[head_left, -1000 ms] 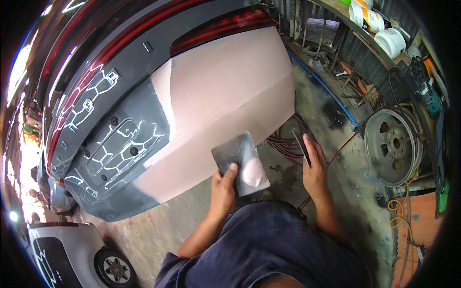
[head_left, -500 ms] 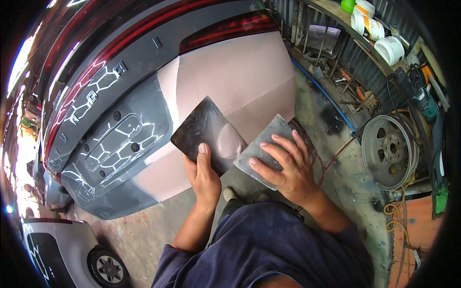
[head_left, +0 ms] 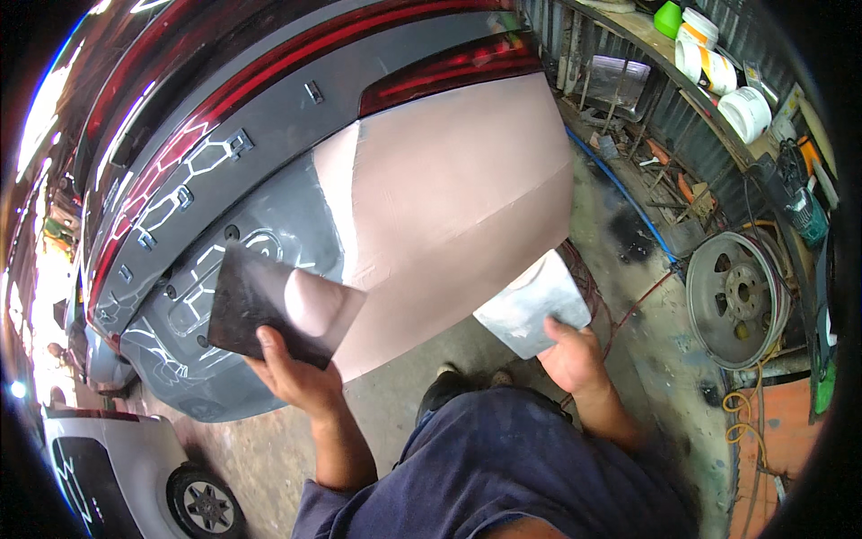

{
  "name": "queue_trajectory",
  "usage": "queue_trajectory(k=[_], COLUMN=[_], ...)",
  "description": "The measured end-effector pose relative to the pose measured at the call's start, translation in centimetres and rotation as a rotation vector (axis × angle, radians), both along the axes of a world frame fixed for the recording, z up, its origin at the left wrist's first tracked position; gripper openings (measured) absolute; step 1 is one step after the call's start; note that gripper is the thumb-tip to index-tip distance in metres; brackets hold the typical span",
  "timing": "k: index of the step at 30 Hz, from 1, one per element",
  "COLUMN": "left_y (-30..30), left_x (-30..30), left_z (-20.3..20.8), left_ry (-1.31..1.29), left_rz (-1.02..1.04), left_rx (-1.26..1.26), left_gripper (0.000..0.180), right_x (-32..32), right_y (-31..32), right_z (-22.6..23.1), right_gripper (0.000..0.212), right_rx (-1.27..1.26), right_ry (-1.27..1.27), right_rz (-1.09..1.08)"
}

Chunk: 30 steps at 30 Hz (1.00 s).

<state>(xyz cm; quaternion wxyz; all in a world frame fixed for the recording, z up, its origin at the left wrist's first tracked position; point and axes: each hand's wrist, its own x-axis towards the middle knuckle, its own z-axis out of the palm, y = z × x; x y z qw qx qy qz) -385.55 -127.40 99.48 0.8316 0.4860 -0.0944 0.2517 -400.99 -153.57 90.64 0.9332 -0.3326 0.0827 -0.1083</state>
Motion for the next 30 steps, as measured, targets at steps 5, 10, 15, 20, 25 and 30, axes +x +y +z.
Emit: queue_trajectory(k=[5,10,15,20,25,30], left_y=[5.9,7.2,9.0,10.3,11.3,10.5], left_x=[2.6,3.7,5.3,6.4,7.1,7.2], left_z=[-1.6,-2.5,-3.3,-4.1,-4.6,-4.3], left_ry=[0.111,0.165,0.143,0.094,0.125,0.123], left_rz=[0.071,0.111,-0.006,-0.023,0.048,0.030], left_rx=[-0.018,0.008,-0.135,-0.106,-0.063,-0.090], left_gripper=[0.050,0.042,0.045,0.048,0.043,0.042], right_x=[1.6,3.8,6.0,7.7,11.3,13.9], right_y=[1.3,1.4,2.1,4.0,9.9,10.9], right_z=[0.8,4.7,7.3,7.8,7.0,6.1], right_gripper=[0.088,0.098,0.096,0.085,0.066,0.053], right_rx=[0.371,0.335,0.078,-1.055,-2.069,-2.141], right_ry=[-0.066,-0.068,-0.325,-0.227,-0.079,-0.115], right_rz=[0.191,0.187,0.164,-0.016,-0.046,-0.130])
